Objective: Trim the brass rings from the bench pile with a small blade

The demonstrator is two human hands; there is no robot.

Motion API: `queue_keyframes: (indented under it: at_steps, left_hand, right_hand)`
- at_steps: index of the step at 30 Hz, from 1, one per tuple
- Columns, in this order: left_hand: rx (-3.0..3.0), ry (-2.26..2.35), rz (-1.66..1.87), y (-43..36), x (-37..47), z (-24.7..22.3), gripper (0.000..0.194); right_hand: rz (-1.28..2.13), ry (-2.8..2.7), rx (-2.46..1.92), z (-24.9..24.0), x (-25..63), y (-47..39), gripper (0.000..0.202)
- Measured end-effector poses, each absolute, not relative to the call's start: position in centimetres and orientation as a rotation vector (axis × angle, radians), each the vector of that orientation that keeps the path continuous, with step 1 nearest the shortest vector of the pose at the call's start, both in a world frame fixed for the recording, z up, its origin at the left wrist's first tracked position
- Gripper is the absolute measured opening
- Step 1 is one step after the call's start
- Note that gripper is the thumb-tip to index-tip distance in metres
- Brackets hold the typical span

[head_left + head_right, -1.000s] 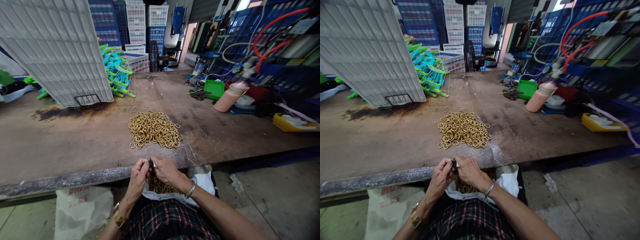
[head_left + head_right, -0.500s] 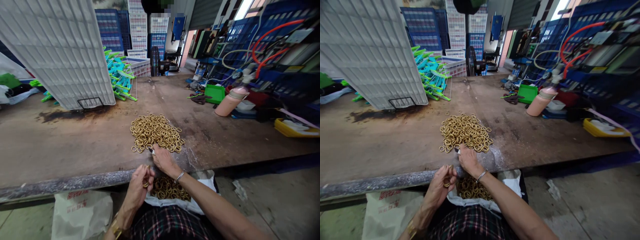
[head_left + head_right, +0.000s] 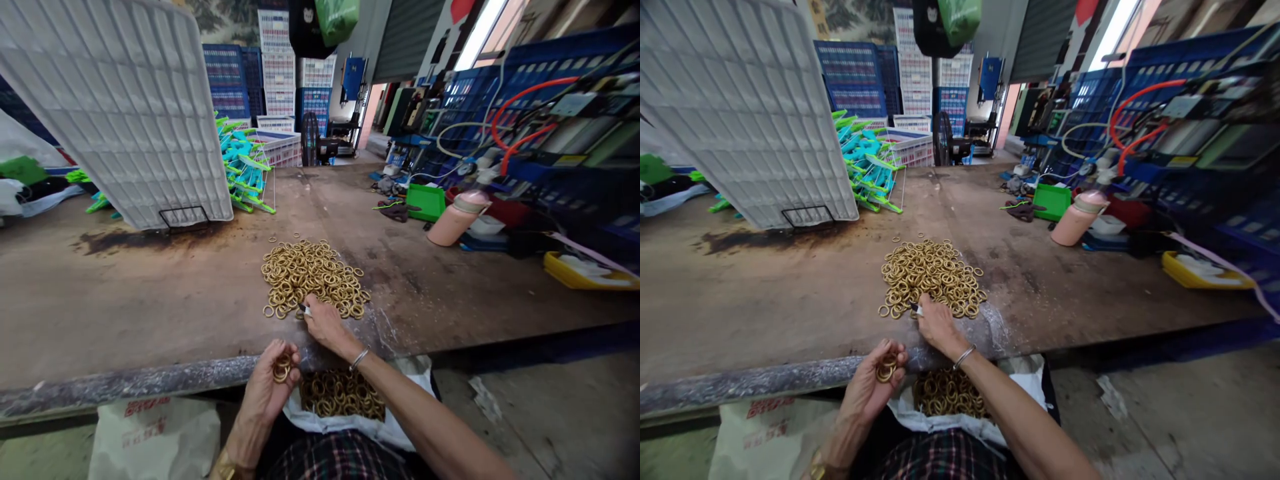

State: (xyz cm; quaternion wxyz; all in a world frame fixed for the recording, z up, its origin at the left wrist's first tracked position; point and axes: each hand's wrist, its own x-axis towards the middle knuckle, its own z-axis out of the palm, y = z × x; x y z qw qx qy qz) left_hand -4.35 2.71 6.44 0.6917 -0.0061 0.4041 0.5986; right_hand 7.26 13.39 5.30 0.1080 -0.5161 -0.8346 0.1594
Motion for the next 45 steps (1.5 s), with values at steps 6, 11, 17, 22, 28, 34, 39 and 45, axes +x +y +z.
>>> queue_keyframes:
  at_steps: [6,11,17,22,28,34,39,45]
  left_hand:
    - [0.2,1.054,1.363,3.1,-3.5,6.8,0.033]
    - [0.338,1.09,1.282,3.0,-2.9,6.4,0.035]
    - [0.555,1.336,1.234,2.8,-2.8,5.9,0.034]
    - [0.593,1.226,1.206,2.6,-2.9,5.9,0.031]
    - [0.574,1.119,1.236,2.3,-2.8,5.9,0.028]
    - [0.586,1.149,1.247,2.3,-2.9,5.8,0.028]
    - [0.658,1.233,1.241,2.5,-3.0,5.8,0.032]
    - [0.704,1.302,1.228,2.4,-3.0,5.5,0.034]
  right_hand:
    - [0.747,-2.235,-1.174,5.3,9.0,10.6,0.008]
    - [0.995,-2.12,-1.092,6.4,9.2,9.1,0.007]
    - [1.122,-2.033,-1.112,7.1,8.7,9.1,0.01]
    - [1.201,-1.991,-1.19,7.1,8.4,9.0,0.009]
    - [1.29,-1.914,-1.175,7.1,8.4,9.0,0.012]
    - [1.035,-2.131,-1.257,6.5,9.2,8.9,0.015]
    - [0.793,-2.489,-1.211,6.0,9.5,8.1,0.016]
    - [0.765,-2.626,-1.226,6.6,9.2,8.1,0.022]
